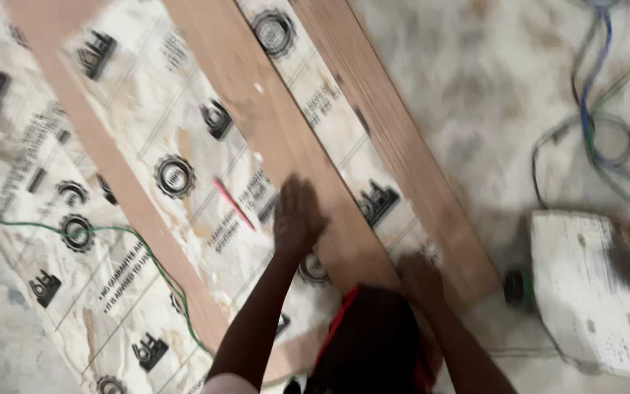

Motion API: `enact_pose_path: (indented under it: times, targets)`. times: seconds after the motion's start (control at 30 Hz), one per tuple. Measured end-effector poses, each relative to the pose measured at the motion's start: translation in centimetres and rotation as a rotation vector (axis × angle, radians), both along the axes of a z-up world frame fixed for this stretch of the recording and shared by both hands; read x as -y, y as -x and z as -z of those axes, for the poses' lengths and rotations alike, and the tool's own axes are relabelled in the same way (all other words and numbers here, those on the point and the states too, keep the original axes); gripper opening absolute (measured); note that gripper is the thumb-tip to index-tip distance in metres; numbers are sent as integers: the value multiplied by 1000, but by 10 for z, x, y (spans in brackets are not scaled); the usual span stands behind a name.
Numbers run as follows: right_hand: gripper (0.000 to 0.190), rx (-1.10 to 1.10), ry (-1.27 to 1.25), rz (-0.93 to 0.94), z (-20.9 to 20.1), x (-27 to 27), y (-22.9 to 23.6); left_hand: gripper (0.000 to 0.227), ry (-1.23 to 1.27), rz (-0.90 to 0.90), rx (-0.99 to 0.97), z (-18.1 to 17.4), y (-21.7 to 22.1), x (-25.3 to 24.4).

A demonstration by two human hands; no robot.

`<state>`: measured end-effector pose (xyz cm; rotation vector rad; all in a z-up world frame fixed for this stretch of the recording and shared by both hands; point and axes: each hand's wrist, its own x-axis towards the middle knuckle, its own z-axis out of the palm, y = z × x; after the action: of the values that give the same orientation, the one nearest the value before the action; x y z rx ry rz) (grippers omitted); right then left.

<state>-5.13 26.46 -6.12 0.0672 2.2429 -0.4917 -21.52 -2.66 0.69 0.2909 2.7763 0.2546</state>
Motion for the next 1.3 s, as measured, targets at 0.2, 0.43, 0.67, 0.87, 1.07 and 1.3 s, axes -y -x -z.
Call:
enact_pose_path:
  times: [0.2,0.43,0.67,0.87,1.07,1.3]
  targets:
    - [19,75,-52,11,-16,9,9,136,-69,-13,359,-18,-34,-57]
    - [22,-272,-147,304,-43,16,-27,150,108,53,423,-8,-32,-69]
    - [26,-262,62,-257,-66,-7,-198,154,167,91,428,-5,-41,-65]
    - [23,-339,249,-362,-37,12,-258,156,140,51,420,-4,-40,-65]
    - [14,-175,255,-106,-107,12,-139,158,123,44,422,-3,-38,-64]
    - [4,-139,484,-7,-279,-32,-62,159,116,54,446,-4,-36,-64]
